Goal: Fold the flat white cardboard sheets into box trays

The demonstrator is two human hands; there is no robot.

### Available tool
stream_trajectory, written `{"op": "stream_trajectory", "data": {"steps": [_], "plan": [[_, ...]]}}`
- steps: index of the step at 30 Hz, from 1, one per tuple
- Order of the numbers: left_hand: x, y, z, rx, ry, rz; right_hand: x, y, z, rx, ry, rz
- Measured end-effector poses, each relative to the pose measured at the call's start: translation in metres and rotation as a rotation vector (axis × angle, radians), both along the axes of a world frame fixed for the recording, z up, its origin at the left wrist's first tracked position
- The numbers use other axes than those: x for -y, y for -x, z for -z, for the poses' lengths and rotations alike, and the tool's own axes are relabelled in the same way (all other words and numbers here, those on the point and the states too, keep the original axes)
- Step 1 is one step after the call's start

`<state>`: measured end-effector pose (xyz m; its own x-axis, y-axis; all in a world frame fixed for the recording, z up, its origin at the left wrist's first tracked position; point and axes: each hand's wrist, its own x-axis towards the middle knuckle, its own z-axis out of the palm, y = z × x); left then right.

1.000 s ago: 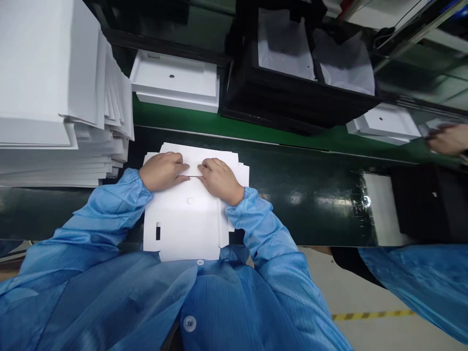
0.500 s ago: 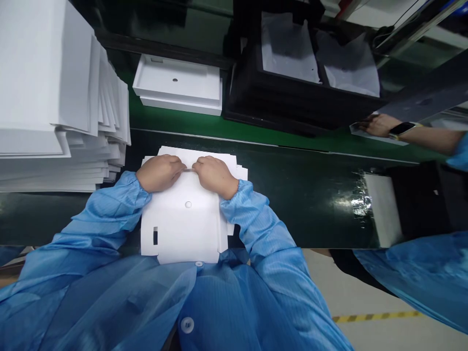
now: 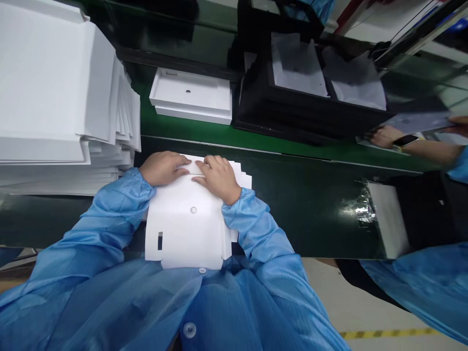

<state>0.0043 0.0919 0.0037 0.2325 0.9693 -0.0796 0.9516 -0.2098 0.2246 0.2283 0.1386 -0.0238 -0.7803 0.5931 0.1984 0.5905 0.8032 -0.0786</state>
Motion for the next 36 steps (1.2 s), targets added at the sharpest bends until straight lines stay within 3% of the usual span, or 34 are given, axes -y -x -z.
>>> {"op": "stream_trajectory", "data": {"steps": [11, 24, 29, 36], "plan": [[0.002, -0.005, 0.002, -0.162, -0.119, 0.182, -0.002, 0.009, 0.004, 0.069, -0.005, 0.004], [0.005, -0.004, 0.003, -0.069, -0.152, 0.074, -0.006, -0.002, -0.002, -0.01, 0.1, 0.07], [0.005, -0.002, 0.002, -0.068, -0.179, 0.07, -0.012, -0.012, -0.003, -0.09, 0.157, 0.169], [0.004, -0.003, 0.0, -0.092, -0.184, 0.066, -0.01, -0.013, -0.008, -0.01, 0.13, 0.213]]}}
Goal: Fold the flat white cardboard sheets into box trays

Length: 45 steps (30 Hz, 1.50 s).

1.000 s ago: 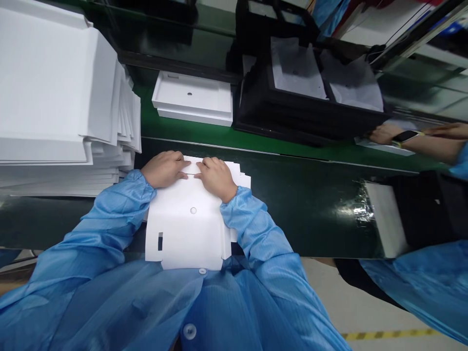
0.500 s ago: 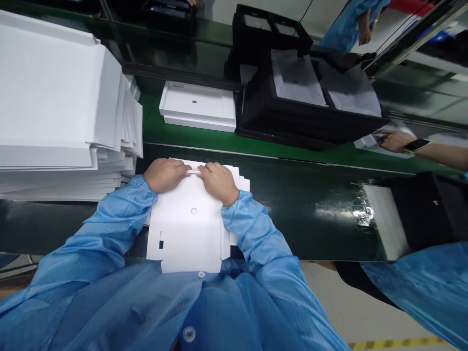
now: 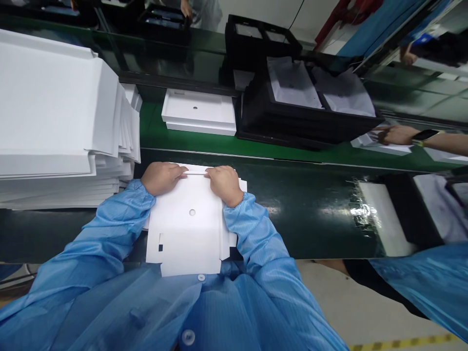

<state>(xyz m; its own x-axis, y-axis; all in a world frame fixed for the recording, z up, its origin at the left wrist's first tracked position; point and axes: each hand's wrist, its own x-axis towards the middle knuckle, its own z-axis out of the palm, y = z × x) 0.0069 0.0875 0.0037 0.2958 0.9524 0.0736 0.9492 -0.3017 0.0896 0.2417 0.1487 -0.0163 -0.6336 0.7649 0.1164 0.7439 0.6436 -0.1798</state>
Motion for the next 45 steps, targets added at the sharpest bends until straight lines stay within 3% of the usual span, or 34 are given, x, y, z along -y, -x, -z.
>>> {"op": "stream_trajectory", "data": {"steps": [11, 18, 23, 28, 31, 33, 38, 41, 43, 45], "plan": [[-0.002, 0.002, 0.003, 0.042, 0.018, 0.01, -0.002, -0.005, 0.011, -0.209, 0.039, 0.0], [-0.001, 0.001, 0.003, 0.047, 0.03, -0.007, -0.001, -0.008, 0.016, -0.214, 0.045, 0.011], [0.005, 0.006, 0.0, 0.133, -0.005, -0.137, 0.001, -0.016, 0.021, -0.268, 0.03, 0.145], [0.028, 0.009, -0.009, 0.313, -0.002, -0.271, 0.0, -0.048, 0.011, -0.401, -0.024, 0.368], [0.045, 0.011, -0.018, 0.396, 0.22, -0.3, 0.014, -0.074, 0.002, -0.441, -0.062, 0.506], [0.051, 0.016, -0.023, 0.368, 0.327, -0.252, 0.032, -0.088, -0.003, -0.398, -0.061, 0.506], [0.043, 0.029, -0.031, 0.117, 0.344, -0.33, 0.089, -0.108, -0.007, -0.203, 0.056, 0.327], [0.034, 0.025, -0.031, -0.011, 0.294, -0.257, 0.108, -0.114, -0.008, -0.141, 0.235, 0.166], [0.028, 0.017, -0.029, -0.021, 0.278, -0.187, 0.109, -0.115, -0.006, -0.174, 0.281, 0.173], [0.025, 0.007, -0.025, -0.006, 0.3, -0.15, 0.102, -0.112, -0.003, -0.254, 0.269, 0.269]]}}
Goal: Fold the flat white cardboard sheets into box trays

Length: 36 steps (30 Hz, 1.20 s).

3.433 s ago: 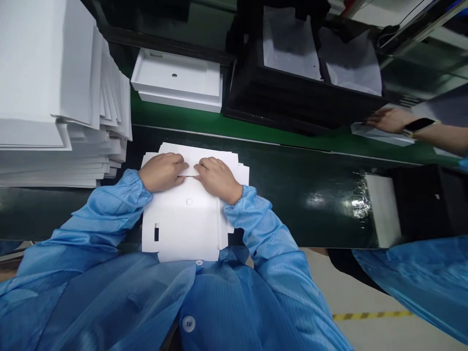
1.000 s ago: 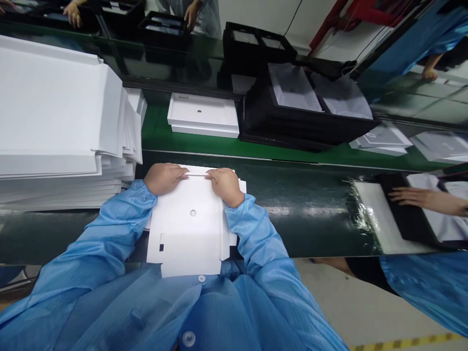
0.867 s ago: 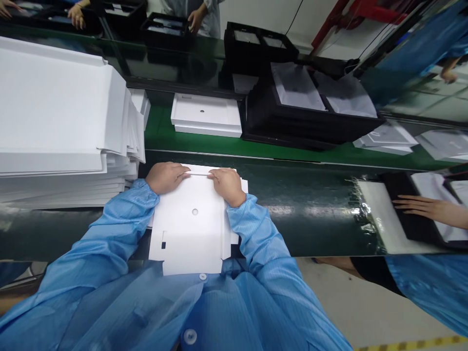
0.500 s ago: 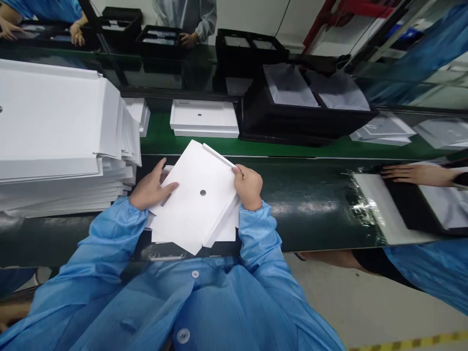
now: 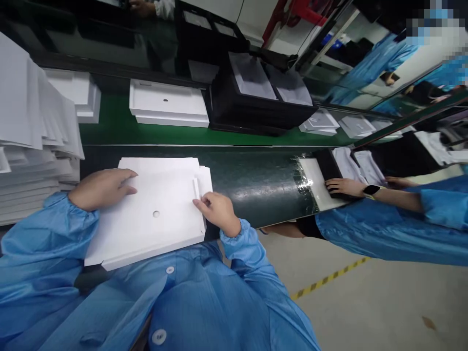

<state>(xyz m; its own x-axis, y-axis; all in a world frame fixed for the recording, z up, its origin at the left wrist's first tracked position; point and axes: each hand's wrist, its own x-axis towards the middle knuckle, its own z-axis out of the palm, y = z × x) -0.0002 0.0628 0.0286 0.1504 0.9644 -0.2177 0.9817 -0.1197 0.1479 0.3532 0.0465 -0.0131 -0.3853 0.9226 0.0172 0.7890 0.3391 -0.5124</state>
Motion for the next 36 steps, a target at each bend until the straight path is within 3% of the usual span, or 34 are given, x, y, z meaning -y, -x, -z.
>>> {"op": "stream_trajectory", "data": {"steps": [3, 6, 14, 19, 23, 25, 30, 36], "plan": [[-0.003, -0.009, 0.007, 0.027, 0.03, 0.01, -0.015, 0.009, 0.004, -0.088, 0.02, 0.131], [-0.001, -0.01, 0.011, 0.039, 0.052, 0.013, -0.027, 0.018, 0.005, -0.07, 0.06, 0.154], [0.014, -0.008, 0.007, 0.073, 0.062, 0.019, -0.029, 0.027, 0.005, -0.009, -0.037, 0.003], [0.021, -0.007, 0.009, 0.098, 0.058, 0.021, -0.031, 0.027, 0.012, -0.101, -0.055, -0.044], [0.026, -0.005, 0.01, 0.12, 0.044, 0.02, -0.038, 0.027, 0.017, -0.289, -0.095, -0.071], [0.028, -0.006, 0.009, 0.131, 0.034, 0.021, -0.041, 0.027, 0.021, -0.443, 0.026, -0.092], [0.033, -0.005, 0.008, 0.163, 0.029, 0.026, -0.037, 0.027, 0.029, -0.862, 0.575, -0.084], [0.037, -0.002, 0.017, 0.182, 0.022, 0.026, -0.04, 0.02, 0.016, -0.804, 0.648, -0.182]]}}
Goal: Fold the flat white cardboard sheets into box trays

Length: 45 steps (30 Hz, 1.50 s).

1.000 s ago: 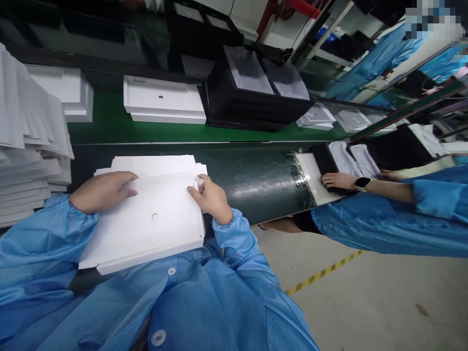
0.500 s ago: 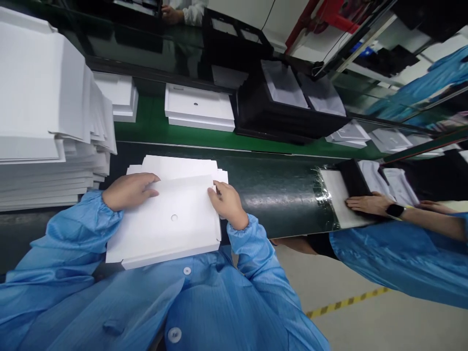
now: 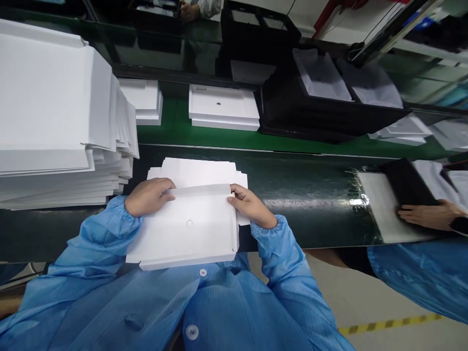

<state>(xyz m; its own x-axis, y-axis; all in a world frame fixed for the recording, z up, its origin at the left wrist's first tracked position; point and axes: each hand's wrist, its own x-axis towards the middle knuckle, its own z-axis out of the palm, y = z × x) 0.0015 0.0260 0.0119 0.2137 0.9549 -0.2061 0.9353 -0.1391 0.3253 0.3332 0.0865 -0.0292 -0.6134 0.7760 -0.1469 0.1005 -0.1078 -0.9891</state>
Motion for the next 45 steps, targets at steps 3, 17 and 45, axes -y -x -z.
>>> {"op": "stream_trajectory", "data": {"steps": [3, 17, 45], "plan": [[0.001, 0.002, 0.006, -0.013, -0.041, 0.023, -0.007, -0.004, -0.004, 0.098, -0.159, -0.061], [0.031, -0.023, 0.002, -0.258, -0.259, 0.351, 0.009, -0.007, -0.014, 0.708, -1.146, -0.278], [0.029, -0.062, 0.007, -0.277, -0.049, 0.319, 0.02, 0.03, -0.006, 0.756, -1.203, -0.478]]}}
